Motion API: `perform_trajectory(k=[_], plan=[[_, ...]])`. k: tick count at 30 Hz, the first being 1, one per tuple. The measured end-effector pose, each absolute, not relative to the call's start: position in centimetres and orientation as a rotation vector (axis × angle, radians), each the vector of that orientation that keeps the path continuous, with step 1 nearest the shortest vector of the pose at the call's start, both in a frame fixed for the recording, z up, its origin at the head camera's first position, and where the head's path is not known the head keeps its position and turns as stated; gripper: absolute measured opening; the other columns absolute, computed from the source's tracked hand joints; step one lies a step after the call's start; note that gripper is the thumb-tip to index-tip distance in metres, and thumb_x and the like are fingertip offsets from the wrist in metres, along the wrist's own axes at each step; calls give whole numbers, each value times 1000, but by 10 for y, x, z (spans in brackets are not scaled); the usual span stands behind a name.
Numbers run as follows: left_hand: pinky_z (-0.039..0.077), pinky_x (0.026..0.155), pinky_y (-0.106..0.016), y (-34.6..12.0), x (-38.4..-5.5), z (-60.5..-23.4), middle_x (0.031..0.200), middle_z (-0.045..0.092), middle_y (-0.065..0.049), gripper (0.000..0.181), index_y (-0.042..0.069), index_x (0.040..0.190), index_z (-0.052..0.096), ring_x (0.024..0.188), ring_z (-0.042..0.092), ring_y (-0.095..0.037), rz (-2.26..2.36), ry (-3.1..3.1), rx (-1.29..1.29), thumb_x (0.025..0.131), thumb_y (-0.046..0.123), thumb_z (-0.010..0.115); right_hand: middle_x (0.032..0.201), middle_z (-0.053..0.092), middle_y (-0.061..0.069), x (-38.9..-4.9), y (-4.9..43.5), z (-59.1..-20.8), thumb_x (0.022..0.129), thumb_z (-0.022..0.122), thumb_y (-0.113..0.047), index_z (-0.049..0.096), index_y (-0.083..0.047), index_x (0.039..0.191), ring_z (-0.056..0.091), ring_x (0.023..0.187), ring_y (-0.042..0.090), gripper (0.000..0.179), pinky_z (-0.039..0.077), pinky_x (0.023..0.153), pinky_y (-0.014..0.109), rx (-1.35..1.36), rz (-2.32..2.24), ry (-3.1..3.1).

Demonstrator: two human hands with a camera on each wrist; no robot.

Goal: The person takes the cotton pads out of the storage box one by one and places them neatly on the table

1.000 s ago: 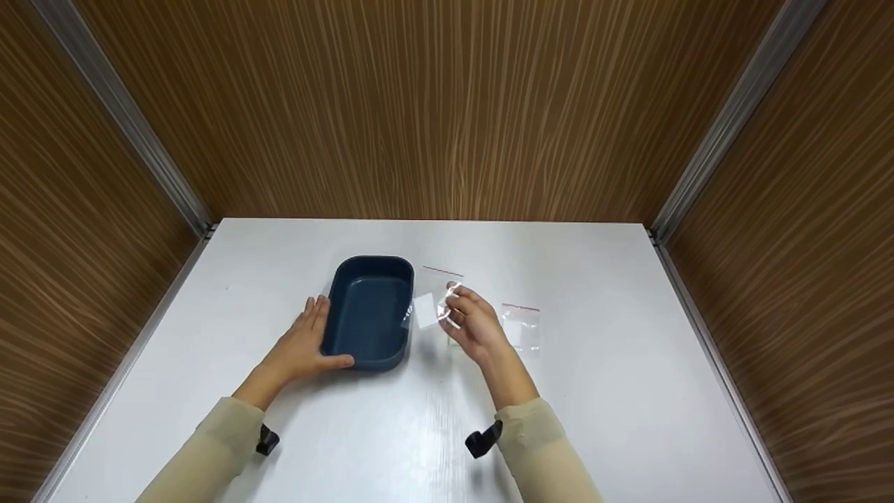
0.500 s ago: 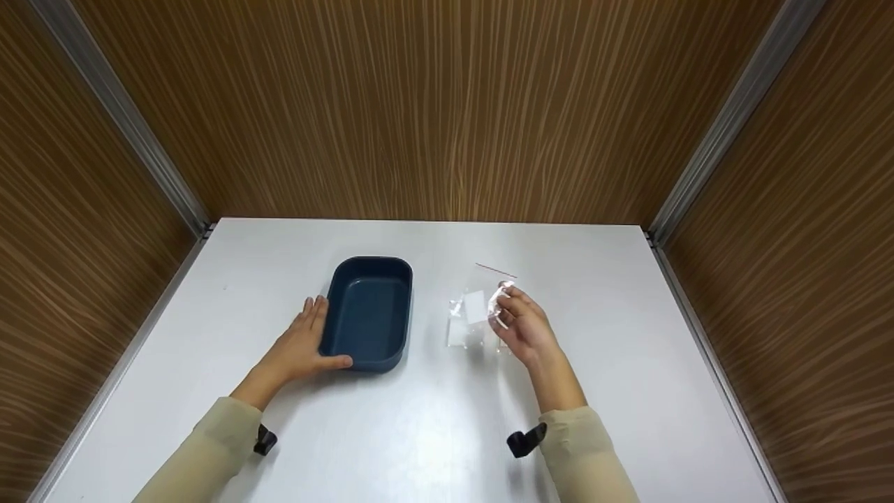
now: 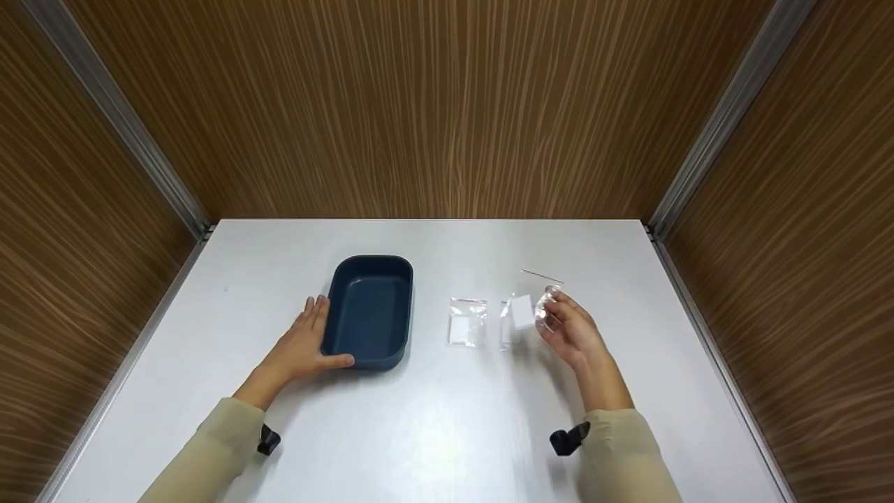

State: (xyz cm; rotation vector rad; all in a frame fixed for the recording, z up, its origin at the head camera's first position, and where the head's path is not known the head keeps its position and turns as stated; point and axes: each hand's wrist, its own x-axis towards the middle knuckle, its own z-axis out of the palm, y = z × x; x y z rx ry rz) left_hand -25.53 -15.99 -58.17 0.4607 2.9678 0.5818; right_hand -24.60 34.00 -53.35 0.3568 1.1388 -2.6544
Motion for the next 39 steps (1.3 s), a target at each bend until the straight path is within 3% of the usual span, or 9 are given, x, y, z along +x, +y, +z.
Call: perform_trajectory(k=[17, 27, 34, 39], plan=[[8, 125, -47, -162, -256, -583, 167, -1, -18, 146, -1, 159, 1, 155, -3, -31, 591, 2980, 465, 62, 94, 56, 89, 61, 0, -246, 405, -551, 103, 48, -3, 74, -15, 102, 58, 81, 10, 29, 52, 72, 22, 472, -2428, 1377], [8, 125, -46, -160, -254, -582, 167, -2, -17, 145, 1, 159, 0, 155, -4, -30, 592, 2967, 456, 63, 93, 58, 90, 65, 0, -249, 420, -553, 102, 52, -4, 75, -16, 99, 62, 83, 9, 26, 56, 77, 22, 542, -2373, 1422], [7, 125, -44, -161, -252, -581, 167, -4, -17, 144, 0, 159, -1, 155, -4, -31, 585, 2960, 466, 64, 94, 55, 82, 68, -3, -252, 426, -556, 103, 50, -5, 73, -20, 94, 64, 74, 7, 29, 53, 62, 21, 497, -2224, 1641], [8, 125, -46, -162, -251, -579, 167, 0, -20, 144, -1, 159, 1, 155, -3, -31, 589, 2973, 470, 64, 92, 58, 83, 67, -6, -255, 428, -559, 102, 52, -7, 72, -26, 90, 62, 75, 6, 30, 52, 66, 21, 486, -2107, 1778]])
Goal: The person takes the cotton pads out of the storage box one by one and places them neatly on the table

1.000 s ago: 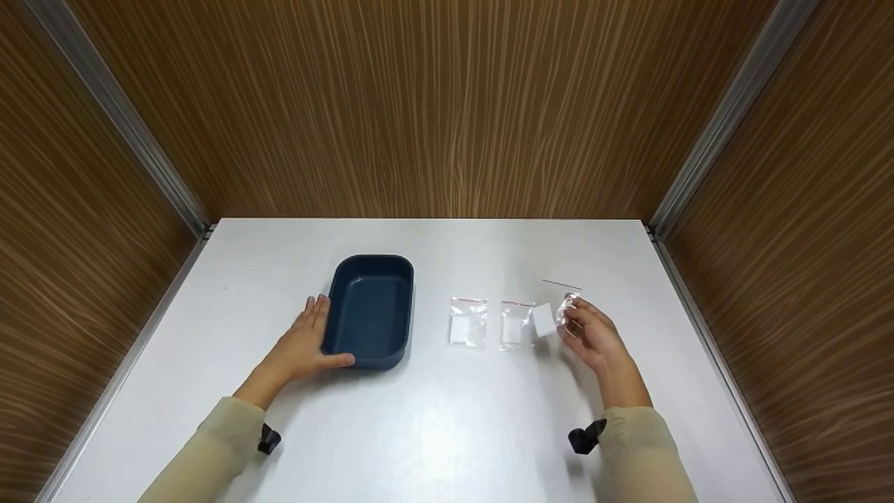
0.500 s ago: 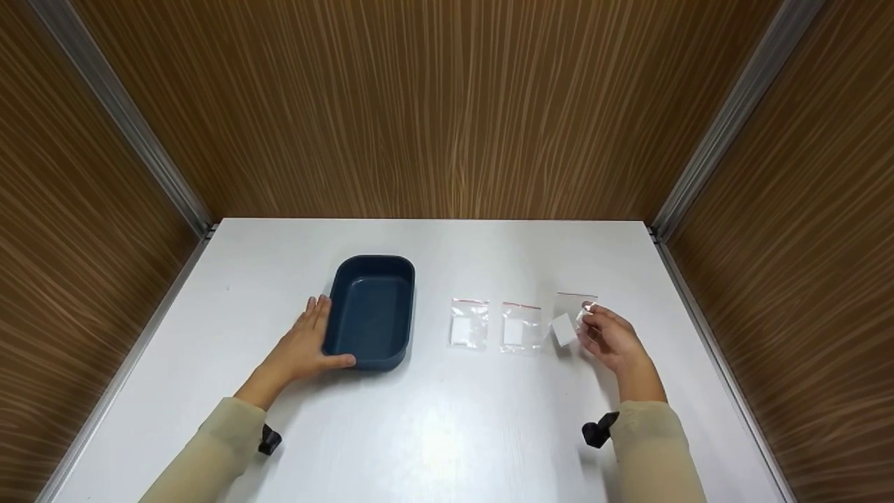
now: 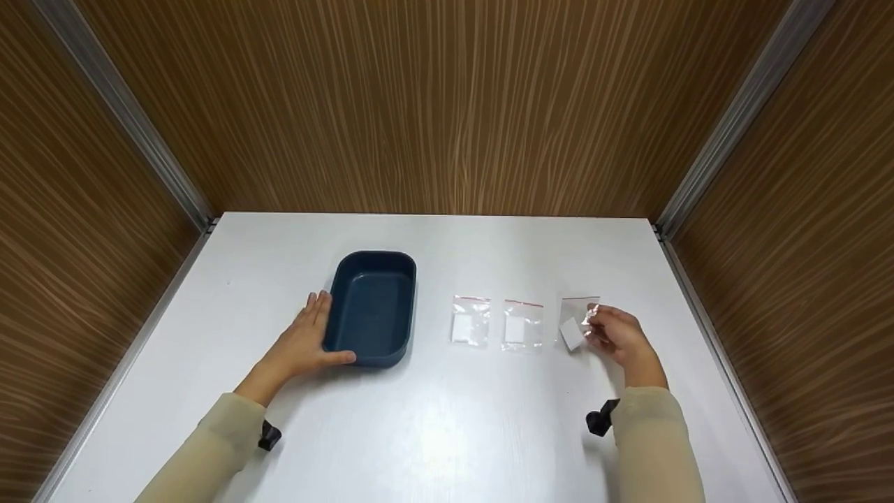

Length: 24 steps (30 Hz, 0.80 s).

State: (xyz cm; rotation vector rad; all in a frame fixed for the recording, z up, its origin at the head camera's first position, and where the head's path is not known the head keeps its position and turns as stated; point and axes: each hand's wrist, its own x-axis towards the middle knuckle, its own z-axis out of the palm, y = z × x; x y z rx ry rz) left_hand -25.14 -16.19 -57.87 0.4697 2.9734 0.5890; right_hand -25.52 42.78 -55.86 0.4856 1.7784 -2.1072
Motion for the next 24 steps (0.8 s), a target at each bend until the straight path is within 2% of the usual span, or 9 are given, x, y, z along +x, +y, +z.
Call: perform_trajectory(k=[4, 7, 10, 13, 18, 21, 24], plan=[[8, 125, -46, -159, -252, -580, 167, 1, -20, 145, 0, 159, 1, 154, -3, -31, 574, 2977, 462, 64, 93, 57, 83, 67, -8, -257, 429, -559, 101, 55, -9, 69, -26, 94, 61, 75, 6, 23, 52, 68, 22, 522, -2000, 1920], [7, 125, -45, -158, -251, -582, 167, -2, -18, 146, 0, 159, 0, 154, -4, -30, 562, 2971, 454, 62, 96, 53, 83, 66, -10, -256, 428, -561, 100, 56, -12, 65, -15, 112, 60, 77, 5, 15, 52, 70, 23, 564, -1899, 2063], [7, 125, -45, -158, -251, -581, 167, -3, -17, 147, 0, 159, 1, 155, -4, -30, 568, 2967, 458, 61, 97, 53, 84, 64, -10, -257, 422, -564, 100, 54, -14, 52, 0, 135, 60, 77, 5, 37, 54, 70, 23, 609, -1781, 2243], [7, 125, -46, -161, -253, -579, 167, -2, -18, 147, 1, 159, 0, 154, -5, -30, 549, 2960, 454, 61, 96, 54, 91, 62, -5, -258, 416, -566, 99, 52, -14, 41, 5, 146, 60, 78, 6, 52, 56, 71, 25, 655, -1659, 2398], [11, 124, -52, -167, -261, -574, 167, 2, -18, 144, 2, 159, 3, 154, -1, -34, 545, 2980, 449, 62, 91, 61, 115, 60, 14, -259, 404, -566, 99, 53, -20, 46, 2, 145, 62, 91, 16, 52, 57, 74, 27, 645, -1437, 2618], [17, 119, -61, -168, -266, -574, 167, 1, -18, 141, 1, 159, 5, 153, 1, -40, 583, 2966, 437, 65, 86, 66, 125, 59, 23, -257, 400, -562, 99, 52, -22, 52, 2, 140, 60, 103, 27, 47, 51, 78, 30, 558, -1324, 2753], [22, 115, -68, -168, -266, -575, 167, -3, -15, 139, 5, 160, 1, 153, -1, -43, 648, 2902, 405, 66, 82, 70, 128, 58, 26, -251, 396, -555, 99, 52, -21, 55, 2, 137, 56, 113, 35, 44, 45, 83, 33, 445, -1265, 2857]])
